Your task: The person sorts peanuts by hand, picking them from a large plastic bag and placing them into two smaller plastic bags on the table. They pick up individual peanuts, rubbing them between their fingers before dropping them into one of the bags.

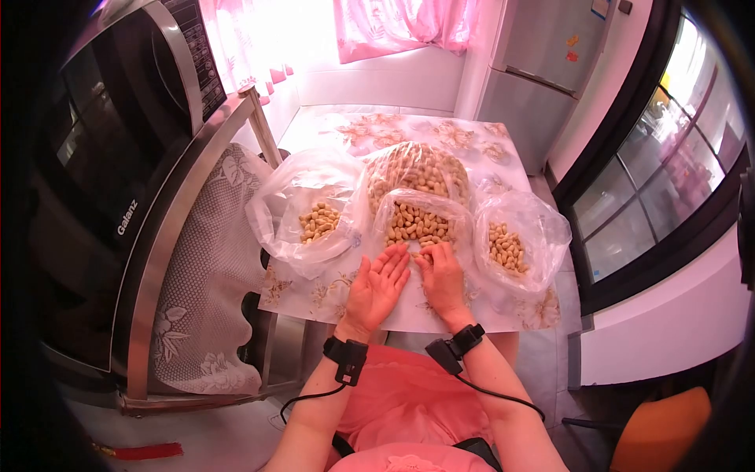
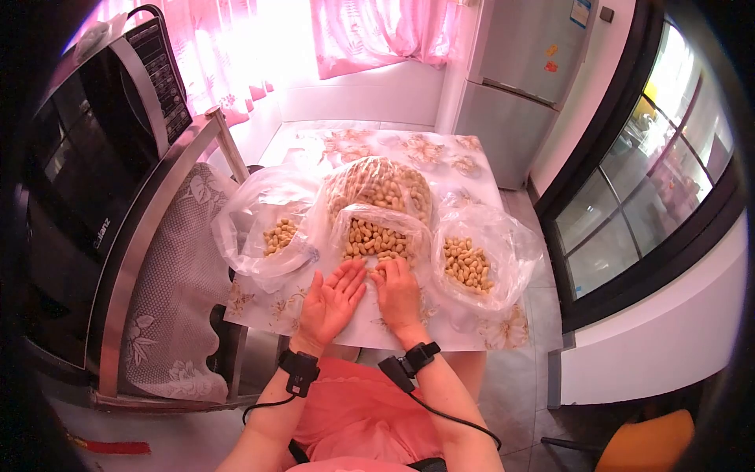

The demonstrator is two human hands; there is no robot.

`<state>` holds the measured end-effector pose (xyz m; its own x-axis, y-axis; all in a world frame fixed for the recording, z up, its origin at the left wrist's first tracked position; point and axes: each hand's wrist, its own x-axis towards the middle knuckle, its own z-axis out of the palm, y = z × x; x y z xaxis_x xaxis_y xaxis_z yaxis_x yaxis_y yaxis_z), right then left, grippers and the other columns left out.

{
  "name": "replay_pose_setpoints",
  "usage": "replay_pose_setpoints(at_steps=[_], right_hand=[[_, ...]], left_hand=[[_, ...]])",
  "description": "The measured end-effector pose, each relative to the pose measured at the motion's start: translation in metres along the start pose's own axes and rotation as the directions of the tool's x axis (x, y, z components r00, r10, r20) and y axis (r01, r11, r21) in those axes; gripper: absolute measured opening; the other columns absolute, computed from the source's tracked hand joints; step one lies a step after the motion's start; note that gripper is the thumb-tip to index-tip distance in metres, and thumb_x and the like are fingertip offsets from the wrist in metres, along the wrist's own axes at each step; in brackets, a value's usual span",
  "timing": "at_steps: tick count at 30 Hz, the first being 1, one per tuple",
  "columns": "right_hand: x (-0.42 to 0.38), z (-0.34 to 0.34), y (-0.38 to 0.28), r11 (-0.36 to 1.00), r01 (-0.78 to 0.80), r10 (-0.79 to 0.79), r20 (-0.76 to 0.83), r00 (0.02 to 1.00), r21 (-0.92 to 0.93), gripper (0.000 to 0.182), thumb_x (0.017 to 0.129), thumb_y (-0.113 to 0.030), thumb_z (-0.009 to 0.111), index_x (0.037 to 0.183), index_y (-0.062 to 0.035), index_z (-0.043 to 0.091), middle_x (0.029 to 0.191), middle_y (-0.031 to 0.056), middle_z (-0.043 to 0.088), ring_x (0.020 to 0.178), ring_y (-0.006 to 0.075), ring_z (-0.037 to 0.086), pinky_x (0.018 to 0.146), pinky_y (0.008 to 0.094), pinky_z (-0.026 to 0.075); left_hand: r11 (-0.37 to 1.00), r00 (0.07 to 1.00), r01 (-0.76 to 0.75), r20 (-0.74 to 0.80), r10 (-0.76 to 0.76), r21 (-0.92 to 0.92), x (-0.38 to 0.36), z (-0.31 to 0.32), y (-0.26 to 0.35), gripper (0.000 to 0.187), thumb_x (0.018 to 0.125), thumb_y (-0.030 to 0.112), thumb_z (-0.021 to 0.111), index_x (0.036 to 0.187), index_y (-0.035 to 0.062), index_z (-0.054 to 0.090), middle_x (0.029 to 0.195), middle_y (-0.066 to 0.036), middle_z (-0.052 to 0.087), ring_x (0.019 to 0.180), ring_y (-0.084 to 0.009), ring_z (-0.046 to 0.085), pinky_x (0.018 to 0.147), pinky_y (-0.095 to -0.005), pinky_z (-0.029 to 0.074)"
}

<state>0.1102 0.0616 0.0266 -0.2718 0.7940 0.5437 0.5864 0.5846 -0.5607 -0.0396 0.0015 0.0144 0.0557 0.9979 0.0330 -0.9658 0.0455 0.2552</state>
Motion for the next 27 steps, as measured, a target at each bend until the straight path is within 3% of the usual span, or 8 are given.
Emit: replay_pose_setpoints(at_steps=[3,5,8,12,17,27], right_hand=[[0.000,-0.004,-0.001,0.991,-0.061,0.063,-0.010,0.998,0.118,0.017,0.088,-0.013,0.067,0.101,-0.0055,0.059,0.099,0.0131,0.057,0.087,0.0368,0.061,0.072,0.0445,0.050],[0.001,-0.010,-0.006,0.991,0.007,-0.007,-0.006,1.000,0.133,0.017,0.088,-0.012,0.067,0.101,-0.0048,0.058,0.098,0.0136,0.057,0.088,0.0368,0.061,0.072,0.0438,0.050],[0.000,-0.010,-0.005,0.989,0.077,-0.082,0.035,0.996,0.129,0.018,0.087,-0.011,0.069,0.099,-0.0021,0.059,0.095,0.0140,0.057,0.084,0.0339,0.060,0.069,0.0396,0.049],[0.001,-0.009,-0.007,0.976,0.084,-0.092,0.032,0.995,0.202,0.024,0.083,-0.011,0.074,0.101,-0.0025,0.060,0.096,0.0135,0.058,0.081,0.0313,0.061,0.070,0.0376,0.050],[0.003,-0.012,-0.010,0.960,-0.020,0.026,-0.016,1.000,0.279,0.036,0.073,-0.013,0.083,0.101,-0.0030,0.062,0.093,0.0101,0.059,0.075,0.0218,0.058,0.066,0.0322,0.048],[0.003,-0.013,-0.007,0.943,-0.076,0.082,-0.006,0.997,0.323,0.036,0.068,-0.013,0.087,0.093,-0.0022,0.064,0.086,0.0047,0.059,0.069,0.0143,0.054,0.062,0.0278,0.046]], left_hand=[[0.993,0.994,0.100,0.045,-0.098,-0.055,-0.001,0.001,0.003,0.062,0.103,0.045,0.043,0.143,-0.0025,0.037,0.151,-0.021,0.036,0.145,-0.0325,0.028,0.121,-0.0471,0.021],[0.968,0.958,0.234,0.190,-0.213,-0.092,0.002,-0.009,0.003,0.065,0.102,0.048,0.044,0.143,-0.0028,0.037,0.145,-0.023,0.041,0.141,-0.0335,0.034,0.119,-0.0500,0.024],[0.960,0.949,0.262,0.205,-0.238,-0.099,0.002,-0.011,0.004,0.066,0.102,0.048,0.044,0.143,-0.0033,0.036,0.140,-0.023,0.045,0.135,-0.0319,0.040,0.118,-0.0488,0.026],[0.965,0.964,0.238,0.144,-0.222,-0.106,0.002,-0.008,0.001,0.066,0.102,0.048,0.044,0.143,-0.0032,0.036,0.139,-0.022,0.045,0.131,-0.0308,0.043,0.118,-0.0474,0.028],[0.973,0.972,0.212,0.121,-0.200,-0.095,0.002,-0.010,0.001,0.066,0.102,0.046,0.045,0.144,-0.0035,0.033,0.135,-0.022,0.046,0.128,-0.0297,0.045,0.118,-0.0466,0.028],[0.979,0.980,0.188,0.082,-0.182,-0.073,0.000,-0.001,0.001,0.066,0.103,0.045,0.044,0.145,-0.0042,0.031,0.135,-0.024,0.046,0.125,-0.0310,0.047,0.118,-0.0478,0.028]])
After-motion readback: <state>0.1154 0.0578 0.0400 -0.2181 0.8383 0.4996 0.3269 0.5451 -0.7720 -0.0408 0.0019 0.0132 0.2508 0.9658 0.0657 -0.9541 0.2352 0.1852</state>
